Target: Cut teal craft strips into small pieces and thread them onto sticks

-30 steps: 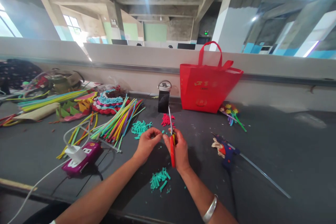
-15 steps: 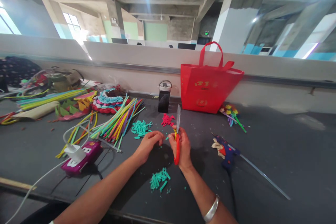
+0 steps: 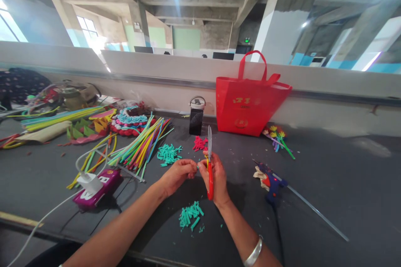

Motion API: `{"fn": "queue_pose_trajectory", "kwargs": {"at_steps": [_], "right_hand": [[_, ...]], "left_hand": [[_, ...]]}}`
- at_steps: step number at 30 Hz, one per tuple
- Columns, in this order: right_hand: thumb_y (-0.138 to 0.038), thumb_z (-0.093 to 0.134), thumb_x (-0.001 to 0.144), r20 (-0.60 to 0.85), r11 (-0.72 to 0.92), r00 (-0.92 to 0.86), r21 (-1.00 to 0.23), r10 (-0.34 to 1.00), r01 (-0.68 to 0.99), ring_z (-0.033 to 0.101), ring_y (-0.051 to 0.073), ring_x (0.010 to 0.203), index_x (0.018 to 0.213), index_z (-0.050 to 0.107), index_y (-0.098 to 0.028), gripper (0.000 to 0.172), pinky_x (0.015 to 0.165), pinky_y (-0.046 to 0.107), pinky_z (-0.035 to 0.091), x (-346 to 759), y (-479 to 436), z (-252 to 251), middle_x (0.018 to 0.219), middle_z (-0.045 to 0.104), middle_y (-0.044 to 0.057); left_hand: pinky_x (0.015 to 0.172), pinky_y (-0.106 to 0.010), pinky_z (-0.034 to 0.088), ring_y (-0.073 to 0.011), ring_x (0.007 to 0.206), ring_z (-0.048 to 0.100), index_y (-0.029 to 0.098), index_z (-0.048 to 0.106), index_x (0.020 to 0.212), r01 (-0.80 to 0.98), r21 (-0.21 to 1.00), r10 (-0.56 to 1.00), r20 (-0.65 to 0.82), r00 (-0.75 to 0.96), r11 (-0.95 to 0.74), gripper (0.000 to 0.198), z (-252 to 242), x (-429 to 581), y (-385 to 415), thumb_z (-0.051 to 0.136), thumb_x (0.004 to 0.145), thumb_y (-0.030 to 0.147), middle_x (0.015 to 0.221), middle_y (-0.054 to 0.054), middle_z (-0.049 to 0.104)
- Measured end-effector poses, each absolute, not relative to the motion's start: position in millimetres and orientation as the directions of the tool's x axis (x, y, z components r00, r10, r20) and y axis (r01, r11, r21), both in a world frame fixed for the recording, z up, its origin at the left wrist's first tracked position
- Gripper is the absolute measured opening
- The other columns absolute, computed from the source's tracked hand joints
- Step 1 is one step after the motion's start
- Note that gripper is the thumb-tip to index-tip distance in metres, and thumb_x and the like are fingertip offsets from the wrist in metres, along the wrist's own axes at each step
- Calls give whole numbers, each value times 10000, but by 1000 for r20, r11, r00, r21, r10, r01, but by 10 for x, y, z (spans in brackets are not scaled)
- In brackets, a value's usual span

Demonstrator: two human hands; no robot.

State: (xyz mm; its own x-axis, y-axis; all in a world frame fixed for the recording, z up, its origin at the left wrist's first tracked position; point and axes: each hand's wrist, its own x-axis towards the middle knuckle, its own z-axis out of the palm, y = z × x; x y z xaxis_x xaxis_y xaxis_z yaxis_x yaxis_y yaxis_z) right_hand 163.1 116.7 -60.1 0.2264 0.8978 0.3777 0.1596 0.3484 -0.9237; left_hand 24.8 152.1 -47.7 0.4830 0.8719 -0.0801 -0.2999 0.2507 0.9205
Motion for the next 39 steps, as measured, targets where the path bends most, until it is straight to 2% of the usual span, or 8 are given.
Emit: {"fn": "queue_pose_trajectory", "kwargs": {"at_steps": [5,9,14,23,28,36,39], "right_hand": [[-381,539,859,423,312,190,-847,886,430,638,170,768,1153,516,-200,346,733,288,508,1627,1145,-620,881,656,27],[-359,522,867,406,290,82,-766,910,573,646,190,783,1179,499,-210,347,722,298,508,1536,1094,-631,887,660,31],[-275,542,833,475,306,40,-628,879,716,629,230,931,1183,517,-205,358,808,350,501,1457,1056,-662,1016,658,72],[-203,523,802,500,335,5,-589,866,735,613,240,945,1180,526,-197,378,827,369,498,1467,1052,-637,1010,652,81],[-217,511,826,507,349,8,-604,862,717,620,237,950,1189,517,-200,363,835,363,497,1468,1071,-694,1017,651,83],[-236,509,837,500,337,32,-628,865,702,661,210,882,1148,542,-203,315,765,283,495,1458,1046,-674,986,687,63],[-257,495,854,483,320,38,-635,875,704,674,192,777,1118,557,-204,277,693,251,482,1446,1028,-652,891,702,42]], "left_hand": [[583,-236,329,-85,525,410,154,596,588,-507,849,954,9,299,151,137,-430,232,1545,684,668,221,526,39,471],[602,-232,346,-94,561,437,163,576,607,-612,788,976,73,207,71,170,-401,220,1552,672,713,255,546,38,479],[622,-237,377,-100,580,479,159,590,626,-631,774,980,84,183,51,185,-422,256,1535,694,709,288,576,27,525],[498,-213,336,-88,525,484,170,559,669,-653,741,973,-3,232,158,199,-464,285,1488,711,704,294,583,43,529],[522,-211,362,-84,530,490,159,578,683,-657,739,973,8,230,149,169,-470,307,1471,710,708,261,588,36,530],[528,-209,367,-81,524,490,158,584,697,-656,739,972,8,234,152,157,-481,313,1475,705,719,256,581,36,531],[509,-208,353,-79,512,479,159,585,706,-650,747,975,9,223,142,165,-476,311,1473,710,712,266,581,39,528]]}}
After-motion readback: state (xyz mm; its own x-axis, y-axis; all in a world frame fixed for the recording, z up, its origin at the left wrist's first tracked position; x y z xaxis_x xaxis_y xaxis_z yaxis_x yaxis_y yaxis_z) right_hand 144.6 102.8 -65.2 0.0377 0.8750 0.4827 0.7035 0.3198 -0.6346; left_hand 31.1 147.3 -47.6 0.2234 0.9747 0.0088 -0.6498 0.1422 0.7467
